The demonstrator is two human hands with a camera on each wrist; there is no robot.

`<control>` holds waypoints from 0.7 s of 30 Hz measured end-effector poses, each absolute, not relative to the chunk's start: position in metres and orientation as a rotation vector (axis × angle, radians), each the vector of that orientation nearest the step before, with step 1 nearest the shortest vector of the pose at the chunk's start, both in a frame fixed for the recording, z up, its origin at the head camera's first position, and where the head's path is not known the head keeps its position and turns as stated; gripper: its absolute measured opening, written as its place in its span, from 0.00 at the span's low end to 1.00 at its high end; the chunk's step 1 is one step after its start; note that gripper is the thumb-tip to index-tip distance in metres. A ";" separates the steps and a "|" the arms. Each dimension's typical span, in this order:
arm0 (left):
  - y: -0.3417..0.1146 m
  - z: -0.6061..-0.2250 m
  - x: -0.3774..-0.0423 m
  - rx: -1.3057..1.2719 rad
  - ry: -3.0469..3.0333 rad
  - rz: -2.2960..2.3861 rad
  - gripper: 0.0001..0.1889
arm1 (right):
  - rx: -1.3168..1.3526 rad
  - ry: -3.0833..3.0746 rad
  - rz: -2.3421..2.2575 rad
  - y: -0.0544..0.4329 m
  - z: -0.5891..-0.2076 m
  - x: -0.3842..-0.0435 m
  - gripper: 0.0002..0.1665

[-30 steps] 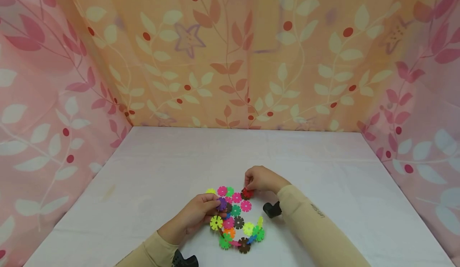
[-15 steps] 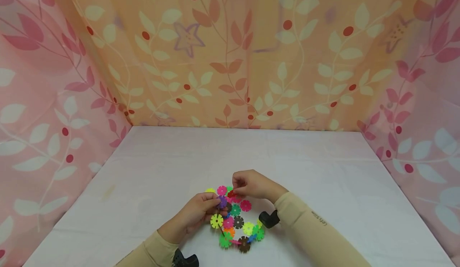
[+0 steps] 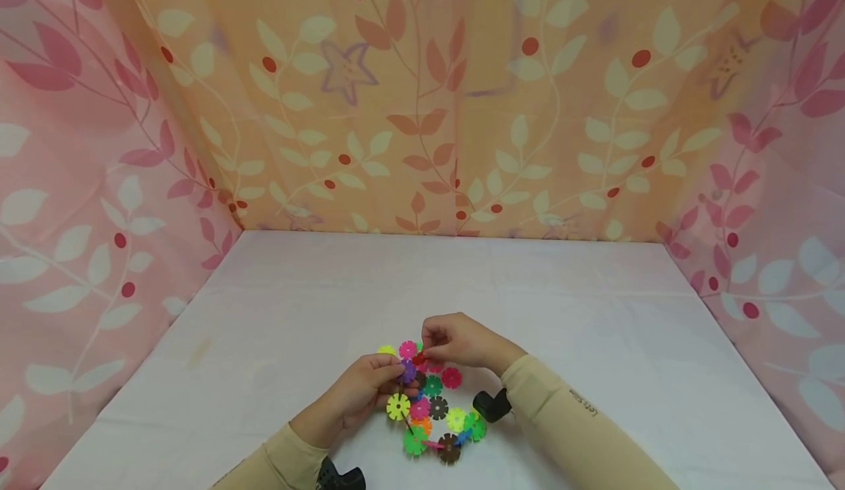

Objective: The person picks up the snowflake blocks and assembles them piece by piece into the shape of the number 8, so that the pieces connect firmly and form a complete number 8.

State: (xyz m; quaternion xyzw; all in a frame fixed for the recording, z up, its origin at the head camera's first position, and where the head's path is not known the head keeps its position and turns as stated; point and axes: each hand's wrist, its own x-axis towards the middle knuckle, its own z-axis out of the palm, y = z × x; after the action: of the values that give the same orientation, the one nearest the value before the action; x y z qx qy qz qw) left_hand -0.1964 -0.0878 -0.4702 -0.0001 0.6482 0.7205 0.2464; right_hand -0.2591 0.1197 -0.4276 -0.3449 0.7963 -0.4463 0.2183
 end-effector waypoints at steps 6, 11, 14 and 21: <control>-0.087 -0.470 -0.196 0.016 1.749 1.971 0.15 | -1.019 2.222 -1.170 0.116 -0.430 -0.258 0.03; -0.085 -0.468 -0.195 0.007 1.757 1.971 0.14 | -1.082 2.252 -1.105 0.113 -0.429 -0.257 0.06; -0.083 -0.467 -0.193 0.000 1.772 1.979 0.13 | -1.133 2.279 -1.072 0.110 -0.426 -0.256 0.07; -0.080 -0.467 -0.193 -0.027 1.786 1.999 0.12 | -1.145 2.319 -1.032 0.106 -0.421 -0.254 0.08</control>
State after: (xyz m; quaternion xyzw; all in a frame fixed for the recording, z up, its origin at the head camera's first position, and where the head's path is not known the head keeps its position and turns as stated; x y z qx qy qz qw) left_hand -0.1930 -0.0797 -0.4670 -0.0098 0.6486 0.7261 0.2283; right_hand -0.2536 0.1058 -0.4214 -0.4046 0.8197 -0.3646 0.1775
